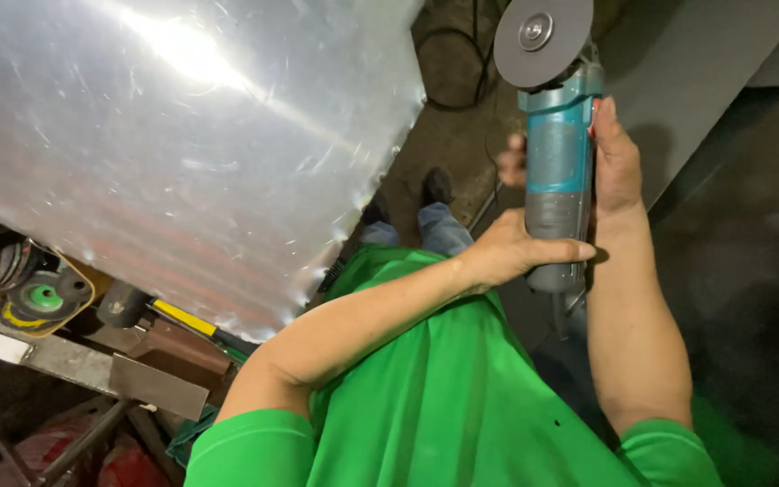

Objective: Grinding the edges of a metal sheet and then welding a seam.

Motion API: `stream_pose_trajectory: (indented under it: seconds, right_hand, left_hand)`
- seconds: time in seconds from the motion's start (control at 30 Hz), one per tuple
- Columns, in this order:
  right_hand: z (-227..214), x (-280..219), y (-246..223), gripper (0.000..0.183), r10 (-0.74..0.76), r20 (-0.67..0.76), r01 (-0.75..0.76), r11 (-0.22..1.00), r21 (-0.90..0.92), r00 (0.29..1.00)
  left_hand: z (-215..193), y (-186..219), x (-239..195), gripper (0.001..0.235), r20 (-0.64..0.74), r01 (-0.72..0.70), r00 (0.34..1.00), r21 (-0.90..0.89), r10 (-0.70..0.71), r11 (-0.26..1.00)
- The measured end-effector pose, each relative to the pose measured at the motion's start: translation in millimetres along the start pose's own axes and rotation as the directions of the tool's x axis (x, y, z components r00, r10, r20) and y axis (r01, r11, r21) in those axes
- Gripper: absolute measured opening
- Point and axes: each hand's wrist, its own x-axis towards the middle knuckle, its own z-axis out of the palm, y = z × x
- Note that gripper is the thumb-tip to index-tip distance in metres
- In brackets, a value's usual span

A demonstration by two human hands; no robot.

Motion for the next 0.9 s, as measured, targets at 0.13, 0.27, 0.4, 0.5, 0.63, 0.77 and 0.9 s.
stream_pose_trajectory:
  seconds: [0.13, 0.27, 0.4, 0.5, 0.63, 0.77, 0.9]
  right_hand:
    - [-1, 6, 2, 0.075, -0.007, 0.023, 0.006, 0.997, 0.073, 1.0]
    - [-12, 7, -1, 0.068, 0.14, 0.047, -0.139, 0.99, -0.027, 0.989]
    - [-3, 3, -4, 0.06, 0.184, -0.03, -0.186, 0.96, -0.208, 0.983]
    - [-4, 13, -6, 0.058, 0.2, -0.061, -0.209, 0.94, -0.269, 0.978]
    - [0, 13, -9, 0.056, 0.278, -0.063, -0.285, 0.925, -0.252, 0.959]
    - [26, 14, -14, 0.053, 0.297, -0.188, -0.347, 0.87, -0.35, 0.936]
    - [36, 17, -13, 0.063, 0.191, -0.258, -0.311, 0.749, -0.585, 0.947]
  left_hand:
    - [-1, 15, -12, 0.052, 0.018, 0.051, 0.999, 0.0, -0.051, 0.999]
    - [-9, 8, -5, 0.056, -0.194, -0.052, 0.976, 0.239, 0.1, 0.97]
    - [-18, 4, 9, 0.062, -0.353, -0.172, 0.924, -0.036, 0.149, 0.984]
    - [-16, -4, 10, 0.064, -0.392, -0.169, 0.911, -0.069, 0.13, 0.983]
    - [-12, 17, -3, 0.069, -0.389, -0.225, 0.906, -0.104, 0.168, 0.969]
    - [-18, 13, -7, 0.072, -0.309, -0.17, 0.947, -0.258, 0.086, 0.951]
    - [-23, 10, -10, 0.077, -0.27, -0.107, 0.962, -0.286, 0.027, 0.952]
